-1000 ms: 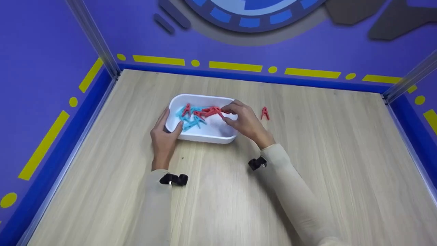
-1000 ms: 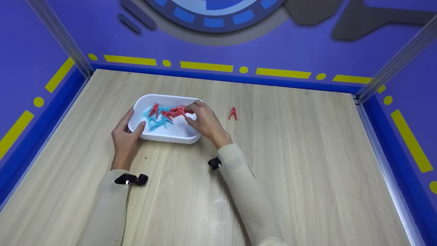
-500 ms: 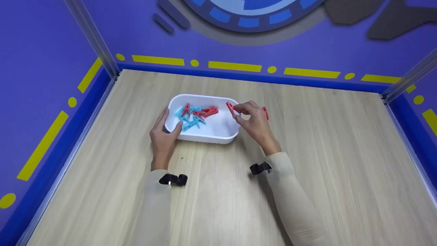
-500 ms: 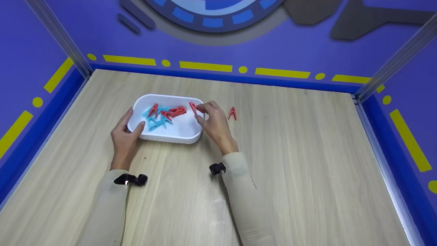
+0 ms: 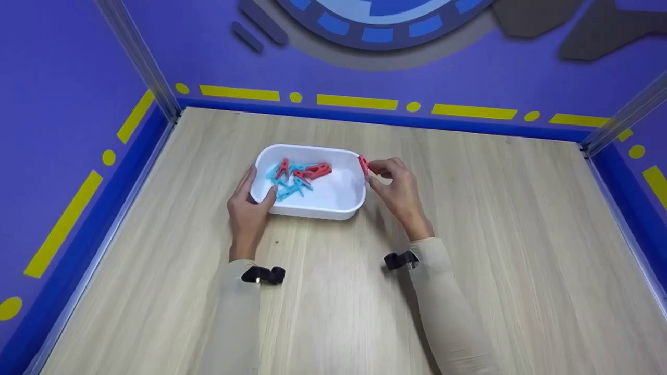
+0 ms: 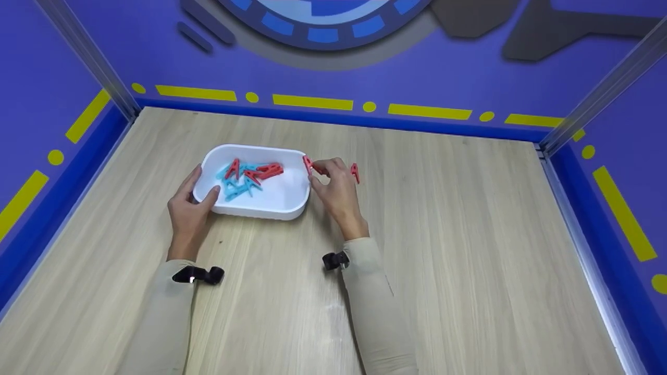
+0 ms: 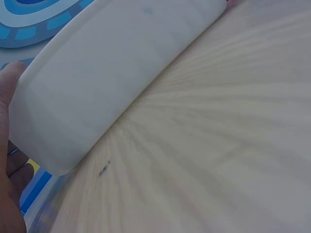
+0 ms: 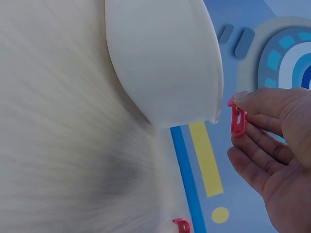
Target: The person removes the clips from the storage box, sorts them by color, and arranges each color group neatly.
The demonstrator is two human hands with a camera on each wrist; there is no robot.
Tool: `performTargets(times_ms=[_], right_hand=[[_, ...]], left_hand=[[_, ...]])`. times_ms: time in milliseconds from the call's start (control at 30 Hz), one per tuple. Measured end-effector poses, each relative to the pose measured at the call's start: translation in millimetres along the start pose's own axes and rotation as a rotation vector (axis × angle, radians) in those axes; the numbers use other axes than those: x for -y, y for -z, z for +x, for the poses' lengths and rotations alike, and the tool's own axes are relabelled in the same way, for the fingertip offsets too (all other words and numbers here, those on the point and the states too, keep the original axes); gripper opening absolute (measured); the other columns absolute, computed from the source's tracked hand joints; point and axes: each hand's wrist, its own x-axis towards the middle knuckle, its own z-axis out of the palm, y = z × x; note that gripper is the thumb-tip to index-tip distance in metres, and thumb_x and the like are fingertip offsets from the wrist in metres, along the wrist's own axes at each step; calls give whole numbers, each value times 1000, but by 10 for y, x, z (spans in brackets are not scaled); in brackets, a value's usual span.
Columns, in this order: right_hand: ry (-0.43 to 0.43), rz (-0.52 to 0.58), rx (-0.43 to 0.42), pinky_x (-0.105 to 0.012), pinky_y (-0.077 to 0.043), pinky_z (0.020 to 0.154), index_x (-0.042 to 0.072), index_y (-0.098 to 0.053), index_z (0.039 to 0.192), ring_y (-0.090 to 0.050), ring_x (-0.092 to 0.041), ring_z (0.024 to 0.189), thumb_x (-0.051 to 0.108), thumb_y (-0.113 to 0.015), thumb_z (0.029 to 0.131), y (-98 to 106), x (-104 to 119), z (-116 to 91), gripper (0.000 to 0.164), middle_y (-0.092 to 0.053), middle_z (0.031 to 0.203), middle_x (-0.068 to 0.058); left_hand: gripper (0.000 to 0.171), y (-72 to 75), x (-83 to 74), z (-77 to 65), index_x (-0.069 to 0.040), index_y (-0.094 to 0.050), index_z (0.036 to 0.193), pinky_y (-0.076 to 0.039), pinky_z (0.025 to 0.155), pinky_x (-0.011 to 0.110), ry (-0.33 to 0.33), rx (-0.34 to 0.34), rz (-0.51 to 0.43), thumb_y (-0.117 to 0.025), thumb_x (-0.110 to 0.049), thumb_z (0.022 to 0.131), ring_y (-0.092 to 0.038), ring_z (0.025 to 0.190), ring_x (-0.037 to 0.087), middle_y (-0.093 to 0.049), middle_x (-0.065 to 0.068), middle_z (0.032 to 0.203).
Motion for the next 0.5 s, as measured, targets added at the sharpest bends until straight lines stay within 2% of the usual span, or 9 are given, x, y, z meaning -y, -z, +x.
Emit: performTargets(times_ms=[333, 500], right_hand=[[-43, -3, -75, -45, -58, 96, -2, -74, 121, -66, -28, 104, 2, -80, 94, 148, -145, -18, 28, -70, 116, -15], [-67, -26, -116, -44, -59, 93, -2, -73, 123, -68, -27, 102, 4, -79, 96, 229, -233, -40, 28, -71, 116, -15]], left_hand=[[71, 7, -26, -15, -4, -55, 153, -30, 124, 26, 32, 21, 3, -86, -20, 92, -42, 151, 20, -53, 8, 158], [70, 7, -19, -19, -5, -56, 153, -30, 124, 26, 40, 18, 8, -86, -22, 92, -43, 151, 21, -53, 7, 158]])
